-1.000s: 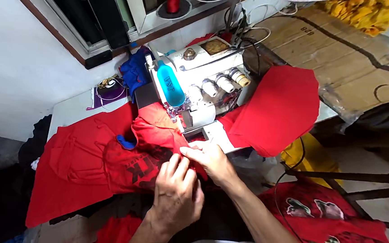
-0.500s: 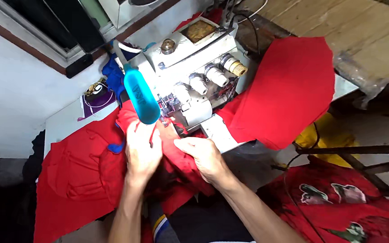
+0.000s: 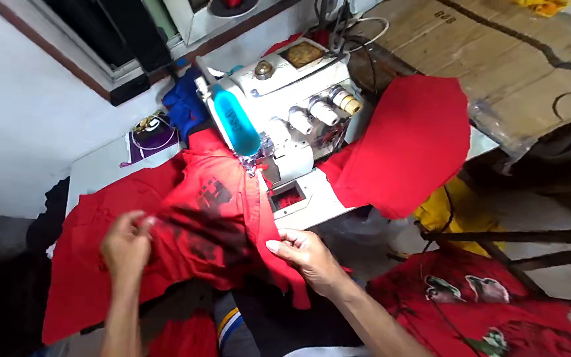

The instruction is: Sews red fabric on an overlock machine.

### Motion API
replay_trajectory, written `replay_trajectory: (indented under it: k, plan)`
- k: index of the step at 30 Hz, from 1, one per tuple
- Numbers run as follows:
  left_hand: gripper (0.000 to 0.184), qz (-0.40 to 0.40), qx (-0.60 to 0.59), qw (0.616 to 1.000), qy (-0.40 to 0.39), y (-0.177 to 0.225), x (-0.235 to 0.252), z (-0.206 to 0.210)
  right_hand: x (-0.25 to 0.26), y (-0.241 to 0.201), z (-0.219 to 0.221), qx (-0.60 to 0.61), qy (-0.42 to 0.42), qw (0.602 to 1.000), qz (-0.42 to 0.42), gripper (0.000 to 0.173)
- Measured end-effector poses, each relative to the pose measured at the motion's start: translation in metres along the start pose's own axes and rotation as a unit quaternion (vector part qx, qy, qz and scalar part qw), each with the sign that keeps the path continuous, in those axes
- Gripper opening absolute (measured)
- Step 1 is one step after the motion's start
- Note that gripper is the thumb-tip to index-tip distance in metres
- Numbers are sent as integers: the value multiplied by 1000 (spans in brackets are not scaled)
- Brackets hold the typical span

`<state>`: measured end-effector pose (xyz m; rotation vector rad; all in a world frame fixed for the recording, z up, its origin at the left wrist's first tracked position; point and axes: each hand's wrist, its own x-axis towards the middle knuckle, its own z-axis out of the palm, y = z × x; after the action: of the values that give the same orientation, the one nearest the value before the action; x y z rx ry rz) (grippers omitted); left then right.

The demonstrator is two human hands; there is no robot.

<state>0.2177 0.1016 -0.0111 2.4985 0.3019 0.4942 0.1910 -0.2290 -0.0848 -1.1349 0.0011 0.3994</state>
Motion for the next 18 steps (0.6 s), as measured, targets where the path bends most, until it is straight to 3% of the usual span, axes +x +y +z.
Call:
replay_trajectory:
  k: [2, 4, 6, 8, 10, 13, 15, 18]
  plan:
    - [41, 22, -26, 996, 84, 16, 14, -21, -4, 0, 3, -11, 16, 1000, -12, 14]
    - [47, 81, -50, 993, 71, 46, -3, -14, -9, 5, 5, -22, 29, 999, -26, 13]
    - [39, 102, -113, 988, -18, 75, -50, 28, -14, 12, 8, -16, 37, 999, -34, 12]
    - [37, 53, -238, 961, -128, 87, -93, 79, -21, 15, 10, -5, 52, 998, -32, 13]
    - [32, -6, -294, 941, -169, 86, -114, 104, -29, 15, 9, -4, 65, 997, -29, 16]
    - [17, -7, -260, 947, -188, 79, -129, 105, -38, 15, 2, -42, 70, 996, -32, 21]
    - [16, -1, -220, 956, -192, 70, -144, 102, -41, 20, -1, -94, 79, 992, -24, 20]
    - [19, 88, -197, 967, -132, 67, -164, 90, -52, 34, -2, -196, 107, 974, -17, 20]
